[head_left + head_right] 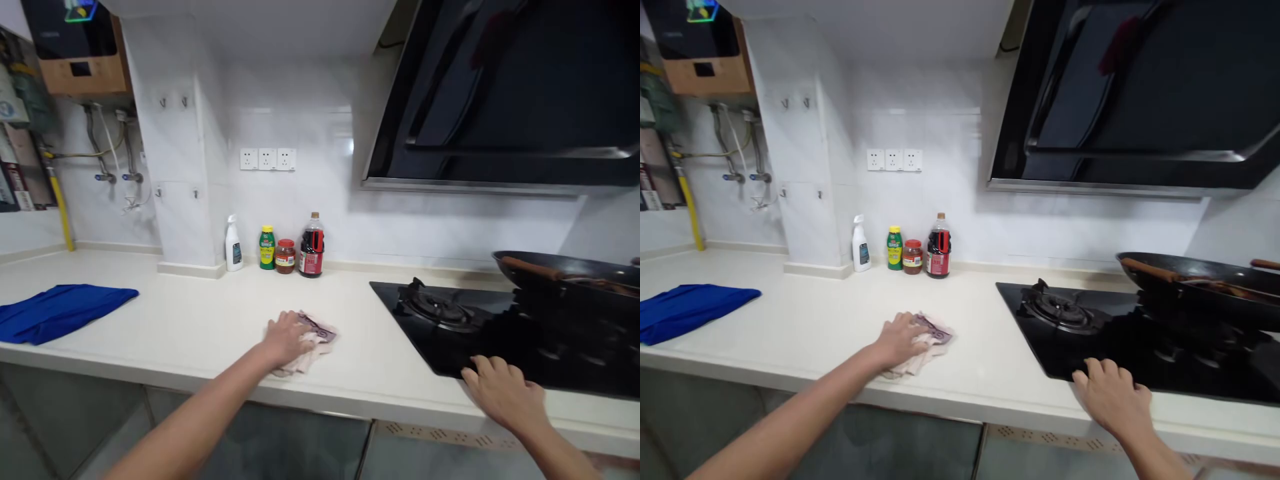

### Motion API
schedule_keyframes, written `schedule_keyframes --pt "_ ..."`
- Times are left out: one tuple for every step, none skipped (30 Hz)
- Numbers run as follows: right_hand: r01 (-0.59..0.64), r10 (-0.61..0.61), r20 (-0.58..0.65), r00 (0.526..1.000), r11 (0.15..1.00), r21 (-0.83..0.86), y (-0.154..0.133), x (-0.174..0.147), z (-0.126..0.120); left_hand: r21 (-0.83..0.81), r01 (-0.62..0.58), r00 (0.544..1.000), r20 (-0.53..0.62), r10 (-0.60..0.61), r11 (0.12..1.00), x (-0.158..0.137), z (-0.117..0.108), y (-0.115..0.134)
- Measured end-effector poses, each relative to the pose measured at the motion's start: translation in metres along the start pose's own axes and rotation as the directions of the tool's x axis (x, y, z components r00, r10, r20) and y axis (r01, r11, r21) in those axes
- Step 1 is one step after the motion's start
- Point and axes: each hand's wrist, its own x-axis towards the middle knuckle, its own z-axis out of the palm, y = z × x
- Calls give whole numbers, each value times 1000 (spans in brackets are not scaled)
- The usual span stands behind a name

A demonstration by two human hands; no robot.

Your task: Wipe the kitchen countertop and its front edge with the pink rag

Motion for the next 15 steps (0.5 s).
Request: schedule_keyframes --pt "-3 3 7 1000 1000 -18 -2 -2 -1 3 18 1000 13 -18 1000 -2 -2 -6" --pt "-5 6 14 1000 999 -36 -4 -4 -2 6 29 999 33 -30 1000 -5 -3 -9" --pt "-7 8 20 1000 999 -53 -6 -6 -3 10 29 998 57 -29 1000 -7 -2 -6" --pt "-11 12 25 1000 998 -65 -8 -8 -4 12 10 996 84 -11 1000 -9 1 1" --pt "-13 15 30 999 997 -75 -9 -9 -6 12 -31 994 109 29 999 -10 5 12" --pt "-14 17 32 999 997 -82 -11 -10 -7 9 -92 988 127 90 996 -10 9 25" --pt "-13 16 31 999 996 -86 -12 -11 -8 0 -170 976 140 168 985 -10 14 41" --pt "-11 14 27 1000 996 -88 -13 -12 -10 -18 -256 954 155 256 966 -8 18 58" --pt "-7 9 20 1000 996 -89 -13 -12 -10 -44 -339 924 170 341 940 -5 22 75" --pt "-2 3 11 1000 996 -87 -13 -12 -10 -74 -413 889 185 419 908 0 26 91" --pt "7 -6 2 1000 997 -83 -12 -12 -10 -107 -475 850 201 487 873 6 29 106" --pt "20 -21 -2 1000 997 -76 -10 -12 -9 -138 -523 812 217 541 841 13 33 119" --pt "40 -40 -4 999 997 -65 -7 -12 -6 -163 -559 779 231 583 813 22 37 130" --pt "61 -62 -5 998 997 -52 -4 -12 -4 -178 -585 754 241 611 792 31 41 139" --pt "81 -82 -7 997 996 -40 -1 -12 0 -183 -597 741 247 624 781 42 46 146"
